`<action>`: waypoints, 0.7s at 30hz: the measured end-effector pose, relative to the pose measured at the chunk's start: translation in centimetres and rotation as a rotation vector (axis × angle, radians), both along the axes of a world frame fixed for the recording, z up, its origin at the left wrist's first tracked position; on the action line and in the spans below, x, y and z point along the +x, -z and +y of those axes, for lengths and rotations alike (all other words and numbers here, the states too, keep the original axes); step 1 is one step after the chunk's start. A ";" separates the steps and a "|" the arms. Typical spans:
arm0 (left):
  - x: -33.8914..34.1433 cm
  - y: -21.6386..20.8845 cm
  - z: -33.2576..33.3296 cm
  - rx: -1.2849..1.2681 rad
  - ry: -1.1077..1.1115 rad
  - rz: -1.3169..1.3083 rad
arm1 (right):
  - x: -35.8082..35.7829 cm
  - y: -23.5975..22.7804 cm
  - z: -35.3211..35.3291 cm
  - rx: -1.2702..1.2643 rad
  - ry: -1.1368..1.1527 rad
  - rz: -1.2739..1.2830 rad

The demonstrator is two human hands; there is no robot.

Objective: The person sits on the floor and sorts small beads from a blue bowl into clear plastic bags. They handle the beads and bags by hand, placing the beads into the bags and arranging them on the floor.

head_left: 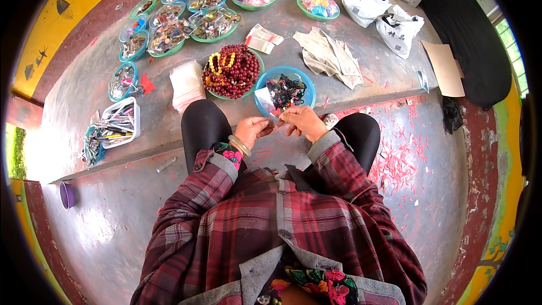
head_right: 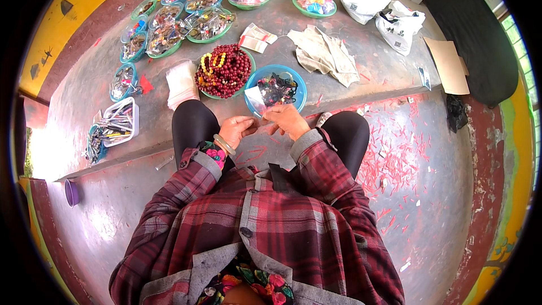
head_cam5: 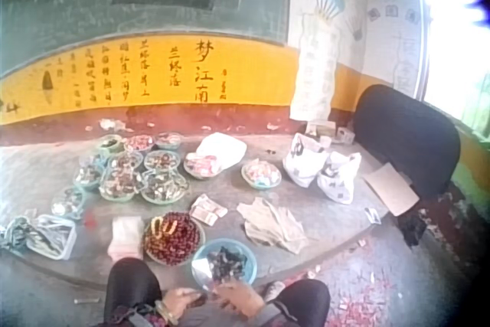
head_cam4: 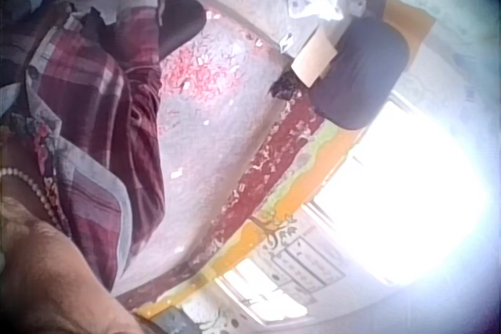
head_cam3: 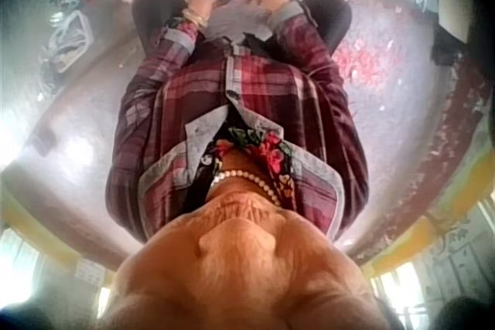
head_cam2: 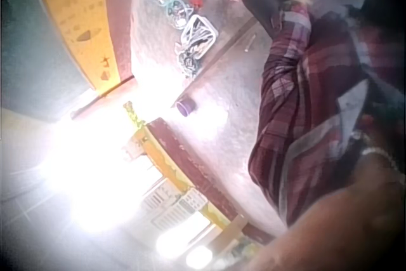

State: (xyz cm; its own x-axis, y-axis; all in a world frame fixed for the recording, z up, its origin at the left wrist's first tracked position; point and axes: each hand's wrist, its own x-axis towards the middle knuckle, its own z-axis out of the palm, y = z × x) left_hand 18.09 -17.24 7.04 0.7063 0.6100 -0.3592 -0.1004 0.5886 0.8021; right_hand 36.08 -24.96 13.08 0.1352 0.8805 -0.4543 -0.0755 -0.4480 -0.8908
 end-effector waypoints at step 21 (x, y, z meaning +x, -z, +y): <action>0.0 1.2 0.1 -0.044 0.004 -0.022 | -0.1 0.3 0.4 -0.025 -0.086 -0.090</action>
